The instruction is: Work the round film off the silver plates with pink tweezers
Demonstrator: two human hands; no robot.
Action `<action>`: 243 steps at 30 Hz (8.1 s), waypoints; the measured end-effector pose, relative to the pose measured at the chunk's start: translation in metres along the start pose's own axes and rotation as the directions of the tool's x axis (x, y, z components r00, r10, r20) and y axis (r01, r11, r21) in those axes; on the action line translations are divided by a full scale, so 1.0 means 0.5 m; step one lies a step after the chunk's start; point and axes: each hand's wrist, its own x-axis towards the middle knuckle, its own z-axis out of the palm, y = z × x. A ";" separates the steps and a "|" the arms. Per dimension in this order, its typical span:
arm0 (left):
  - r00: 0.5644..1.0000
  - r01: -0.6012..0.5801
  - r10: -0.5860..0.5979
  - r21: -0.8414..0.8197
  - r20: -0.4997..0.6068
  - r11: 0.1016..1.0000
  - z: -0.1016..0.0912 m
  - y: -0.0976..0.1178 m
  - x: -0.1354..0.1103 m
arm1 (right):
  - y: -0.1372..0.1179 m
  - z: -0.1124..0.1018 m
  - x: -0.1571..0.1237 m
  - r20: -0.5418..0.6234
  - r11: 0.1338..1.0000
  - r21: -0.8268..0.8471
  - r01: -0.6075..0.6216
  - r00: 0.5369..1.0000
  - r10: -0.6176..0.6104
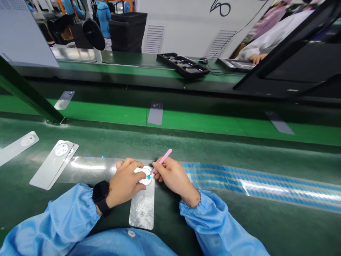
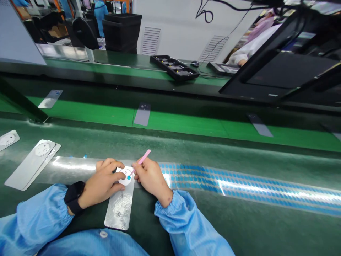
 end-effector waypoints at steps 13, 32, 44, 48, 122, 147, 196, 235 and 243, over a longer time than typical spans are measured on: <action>0.998 0.003 -0.006 0.056 0.061 0.998 -0.007 0.005 0.002 | 0.012 0.007 0.005 -0.011 1.000 -0.002 0.019 1.000 -0.019; 0.997 0.067 -0.073 0.153 0.039 0.986 -0.003 0.030 -0.003 | 0.009 -0.005 0.017 0.013 0.937 0.348 -0.019 1.000 0.015; 0.992 0.102 -0.110 0.117 0.068 0.988 -0.006 0.034 0.005 | 0.003 -0.008 0.022 0.028 0.887 0.460 -0.044 0.999 0.035; 0.986 0.133 -0.144 0.115 0.089 0.984 -0.010 0.039 0.014 | 0.002 -0.009 0.022 0.027 0.858 0.512 -0.046 0.999 0.037; 0.997 0.071 -0.072 -0.063 -0.014 0.995 -0.003 -0.014 0.021 | 0.012 -0.093 0.021 0.132 0.970 0.239 -0.046 0.991 0.014; 0.993 -0.016 0.010 -0.045 -0.114 0.999 0.030 0.000 0.005 | -0.019 -0.003 0.018 0.007 0.997 0.009 -0.078 0.997 0.078; 0.999 -0.044 0.045 0.049 -0.018 0.998 0.018 0.011 -0.001 | -0.001 -0.004 0.018 0.029 0.998 -0.056 0.022 0.999 -0.020; 0.994 0.100 -0.103 0.073 0.048 0.992 0.006 0.033 0.005 | 0.002 -0.009 0.033 0.032 0.952 0.299 -0.068 0.998 0.062; 0.985 0.169 -0.167 -0.034 0.040 0.985 -0.005 0.035 0.026 | 0.005 -0.020 0.036 0.079 0.826 0.558 -0.077 0.996 0.039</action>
